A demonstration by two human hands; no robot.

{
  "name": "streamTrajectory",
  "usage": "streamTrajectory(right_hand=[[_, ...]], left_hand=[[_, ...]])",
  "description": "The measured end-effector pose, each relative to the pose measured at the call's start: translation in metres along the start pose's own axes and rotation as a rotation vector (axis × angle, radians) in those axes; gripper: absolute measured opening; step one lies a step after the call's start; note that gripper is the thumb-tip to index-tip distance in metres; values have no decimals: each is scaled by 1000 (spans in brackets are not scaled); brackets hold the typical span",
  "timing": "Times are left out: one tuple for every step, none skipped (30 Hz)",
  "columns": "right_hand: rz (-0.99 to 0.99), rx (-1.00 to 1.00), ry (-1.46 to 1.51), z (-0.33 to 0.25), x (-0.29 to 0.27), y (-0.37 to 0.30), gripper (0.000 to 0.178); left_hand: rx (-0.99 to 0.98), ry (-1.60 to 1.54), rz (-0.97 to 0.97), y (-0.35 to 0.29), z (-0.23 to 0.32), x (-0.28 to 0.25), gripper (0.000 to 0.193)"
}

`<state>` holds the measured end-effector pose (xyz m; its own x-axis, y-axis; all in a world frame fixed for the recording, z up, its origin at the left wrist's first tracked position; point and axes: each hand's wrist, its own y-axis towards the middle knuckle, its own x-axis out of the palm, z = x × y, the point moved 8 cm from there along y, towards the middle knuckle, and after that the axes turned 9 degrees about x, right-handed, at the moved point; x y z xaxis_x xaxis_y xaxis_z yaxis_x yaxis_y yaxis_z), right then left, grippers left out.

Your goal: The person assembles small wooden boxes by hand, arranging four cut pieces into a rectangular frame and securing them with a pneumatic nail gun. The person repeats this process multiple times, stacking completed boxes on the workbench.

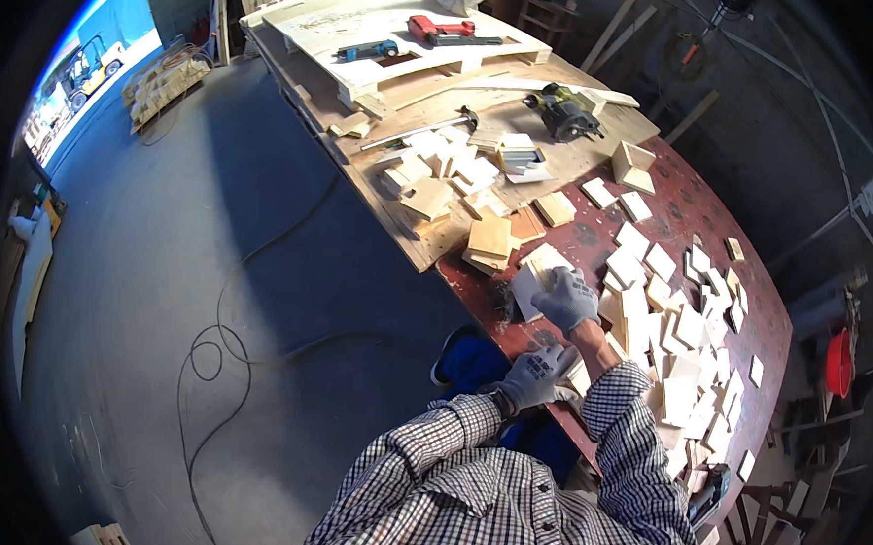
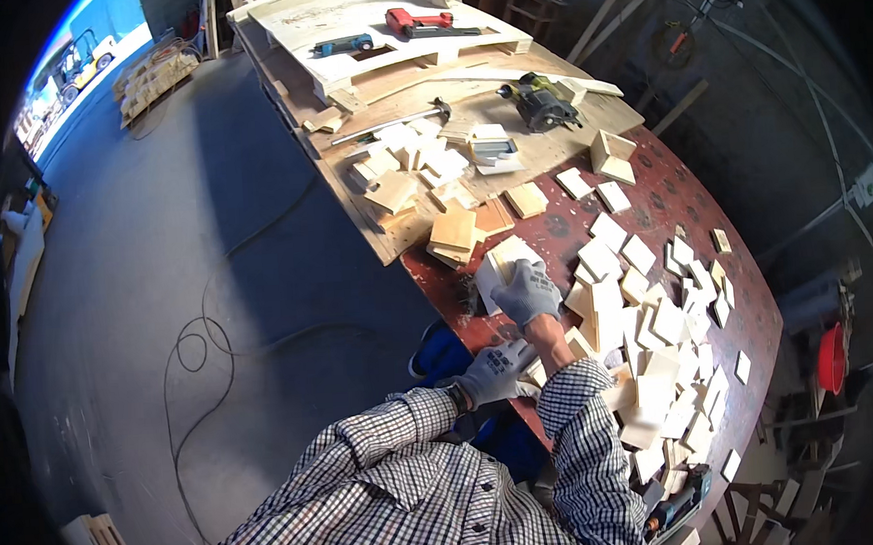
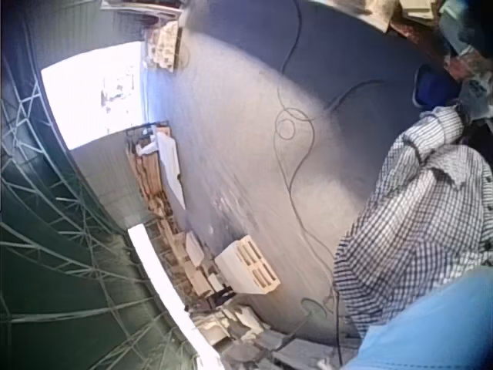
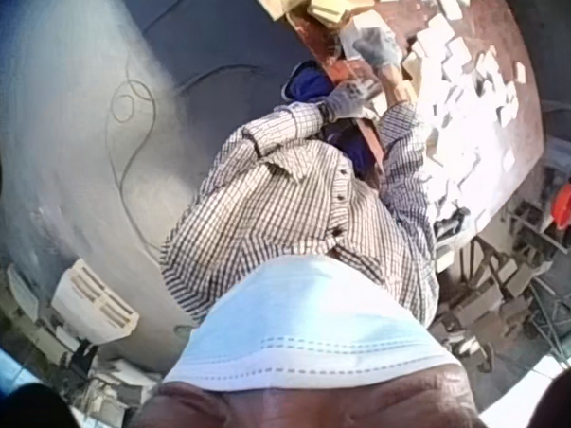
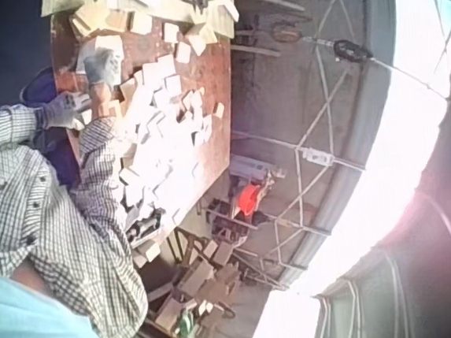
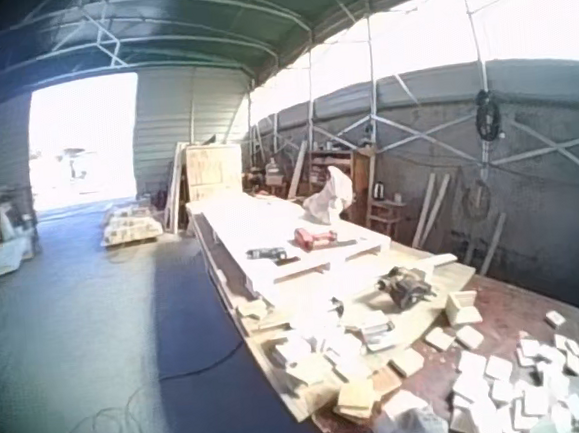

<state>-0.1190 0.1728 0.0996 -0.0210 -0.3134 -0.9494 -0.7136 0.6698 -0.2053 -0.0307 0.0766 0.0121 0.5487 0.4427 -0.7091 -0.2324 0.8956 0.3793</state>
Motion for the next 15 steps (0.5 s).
streamTrajectory(right_hand=[[25,-13,-19,5,0,0,60],[36,9,-15,-1,-8,-8,63],[48,18,-11,-8,-17,-17,66],[40,12,-38,-4,-16,-17,69],[30,-9,-62,-4,-11,-17,72],[79,-17,-80,-4,-11,-18,68],[54,-33,-119,-7,-10,-17,69],[44,-23,-132,-8,-9,-17,68],[34,-15,-145,-8,-9,-17,67],[21,-24,-159,-9,-10,-16,67],[7,-35,-172,-9,-11,-15,67],[-6,-46,-185,-10,-12,-14,67],[-30,-36,-185,-9,-13,-12,64],[-54,-27,-185,-9,-13,-10,61],[-78,-19,-185,-8,-12,-8,59]], left_hand=[[-18,2,-16,2,-1,6,78],[-28,-21,-34,1,0,3,78],[-16,8,-33,-1,-2,6,78],[-10,-9,-60,2,3,4,77],[12,-6,-28,1,3,3,74],[43,50,3,1,3,8,73],[66,114,32,1,4,3,73],[70,107,42,0,6,1,69],[46,93,3,-2,6,4,69],[53,85,15,-1,6,3,72],[61,78,29,-1,7,1,76],[37,56,21,-1,5,2,75],[12,35,12,0,5,-2,74],[-12,15,4,-1,5,-5,72],[-16,15,-5,-2,6,-4,72]])
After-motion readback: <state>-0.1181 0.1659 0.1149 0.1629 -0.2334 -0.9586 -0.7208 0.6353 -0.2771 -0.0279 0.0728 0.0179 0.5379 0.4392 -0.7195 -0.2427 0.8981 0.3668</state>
